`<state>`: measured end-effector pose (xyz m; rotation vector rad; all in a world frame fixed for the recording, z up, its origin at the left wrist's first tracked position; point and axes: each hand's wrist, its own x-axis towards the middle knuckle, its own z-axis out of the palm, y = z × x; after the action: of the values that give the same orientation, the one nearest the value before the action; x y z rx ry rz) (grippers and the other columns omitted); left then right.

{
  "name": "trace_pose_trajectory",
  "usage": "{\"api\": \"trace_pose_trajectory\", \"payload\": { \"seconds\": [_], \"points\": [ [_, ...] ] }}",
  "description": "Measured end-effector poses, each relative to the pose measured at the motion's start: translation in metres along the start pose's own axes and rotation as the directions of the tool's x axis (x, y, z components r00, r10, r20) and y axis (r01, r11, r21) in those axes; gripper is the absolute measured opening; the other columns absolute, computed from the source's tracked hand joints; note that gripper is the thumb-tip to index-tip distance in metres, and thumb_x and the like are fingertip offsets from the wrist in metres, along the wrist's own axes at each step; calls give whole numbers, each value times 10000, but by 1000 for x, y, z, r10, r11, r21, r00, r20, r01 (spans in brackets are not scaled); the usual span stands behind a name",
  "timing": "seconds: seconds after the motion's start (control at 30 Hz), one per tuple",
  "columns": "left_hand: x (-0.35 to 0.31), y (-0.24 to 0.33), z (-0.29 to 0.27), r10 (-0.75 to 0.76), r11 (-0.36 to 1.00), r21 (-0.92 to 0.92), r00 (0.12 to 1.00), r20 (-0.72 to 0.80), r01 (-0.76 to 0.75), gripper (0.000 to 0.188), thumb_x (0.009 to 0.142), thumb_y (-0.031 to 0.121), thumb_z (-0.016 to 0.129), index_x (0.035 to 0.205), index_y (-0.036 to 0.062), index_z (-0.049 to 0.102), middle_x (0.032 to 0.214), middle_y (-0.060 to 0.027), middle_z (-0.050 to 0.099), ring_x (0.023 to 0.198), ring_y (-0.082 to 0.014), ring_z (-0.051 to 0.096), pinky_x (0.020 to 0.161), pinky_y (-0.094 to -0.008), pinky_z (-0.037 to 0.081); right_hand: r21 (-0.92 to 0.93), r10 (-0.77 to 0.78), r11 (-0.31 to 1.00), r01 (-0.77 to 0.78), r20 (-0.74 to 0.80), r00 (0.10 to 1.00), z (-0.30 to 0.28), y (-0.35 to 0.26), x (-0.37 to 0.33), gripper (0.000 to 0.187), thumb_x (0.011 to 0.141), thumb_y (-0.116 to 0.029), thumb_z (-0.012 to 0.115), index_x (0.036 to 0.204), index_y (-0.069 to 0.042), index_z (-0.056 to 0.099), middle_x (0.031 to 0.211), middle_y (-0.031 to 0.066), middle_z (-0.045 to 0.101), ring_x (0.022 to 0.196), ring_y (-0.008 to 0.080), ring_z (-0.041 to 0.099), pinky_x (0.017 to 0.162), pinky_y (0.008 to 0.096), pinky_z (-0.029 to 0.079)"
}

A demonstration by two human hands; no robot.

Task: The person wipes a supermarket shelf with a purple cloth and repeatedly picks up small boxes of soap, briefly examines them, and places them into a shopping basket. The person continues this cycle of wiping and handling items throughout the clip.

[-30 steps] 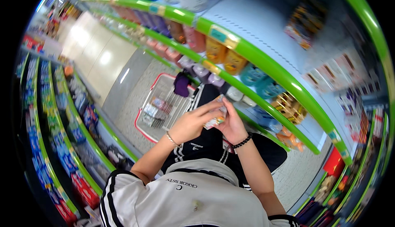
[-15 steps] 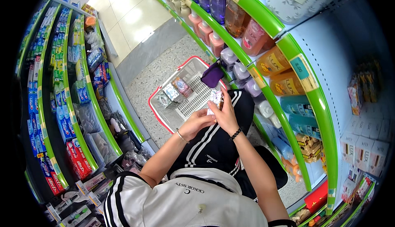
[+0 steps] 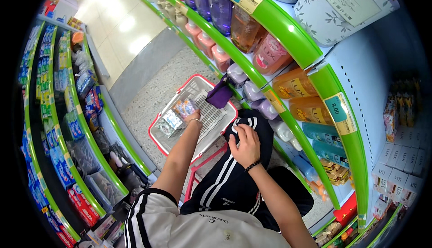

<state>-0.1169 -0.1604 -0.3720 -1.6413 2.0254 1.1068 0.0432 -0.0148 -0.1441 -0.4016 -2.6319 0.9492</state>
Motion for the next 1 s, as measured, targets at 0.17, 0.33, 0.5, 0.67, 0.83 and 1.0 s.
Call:
{"api": "trace_pose_trajectory", "payload": {
  "seconds": [0.17,0.33,0.5,0.67,0.83,1.0],
  "points": [
    [42,-1,31,-186,982,-49,968,-169,180,902,501,183,887,1254,1,424,1250,-156,543,1116,-297,554,934,-357,472,23,-11,1000,10,12,1000,2,-2,7,210,757,-104,651,948,-21,620,968,109,598,853,297,598,751,374,487],
    [87,-11,60,-376,794,-474,920,110,381,617,672,83,774,1180,-21,441,1148,-169,600,986,-308,611,811,-447,530,18,2,1000,-2,7,1000,3,-6,10,202,759,-114,656,939,-26,627,953,100,601,827,288,599,721,371,489],
    [121,-35,86,-348,612,-666,901,258,427,335,710,177,778,947,-1,621,960,-124,674,800,-261,633,747,-404,518,34,-13,999,12,22,1000,6,-2,11,200,755,-110,656,934,-26,628,940,101,602,815,290,601,713,370,490],
    [90,0,73,-302,652,-620,900,315,436,279,854,277,642,986,41,571,865,-109,584,649,-176,566,592,-398,546,1,6,1000,-6,2,1000,8,-2,12,188,758,-113,653,921,-23,631,923,100,602,812,287,601,712,371,490],
    [127,-28,65,-72,771,-496,829,555,400,751,861,544,530,1413,104,273,1389,-187,379,1153,-315,488,871,-450,477,54,-25,998,24,10,1000,6,-4,11,178,758,-113,650,909,-21,634,914,100,601,799,290,599,714,372,488],
    [2,13,49,222,975,-169,671,707,-145,918,774,601,618,1464,192,173,1513,-91,218,1356,-327,246,965,-610,312,37,-15,999,18,-70,997,2,-6,10,111,770,-111,631,853,-38,617,841,75,588,753,263,597,691,367,483]
  ]
}}
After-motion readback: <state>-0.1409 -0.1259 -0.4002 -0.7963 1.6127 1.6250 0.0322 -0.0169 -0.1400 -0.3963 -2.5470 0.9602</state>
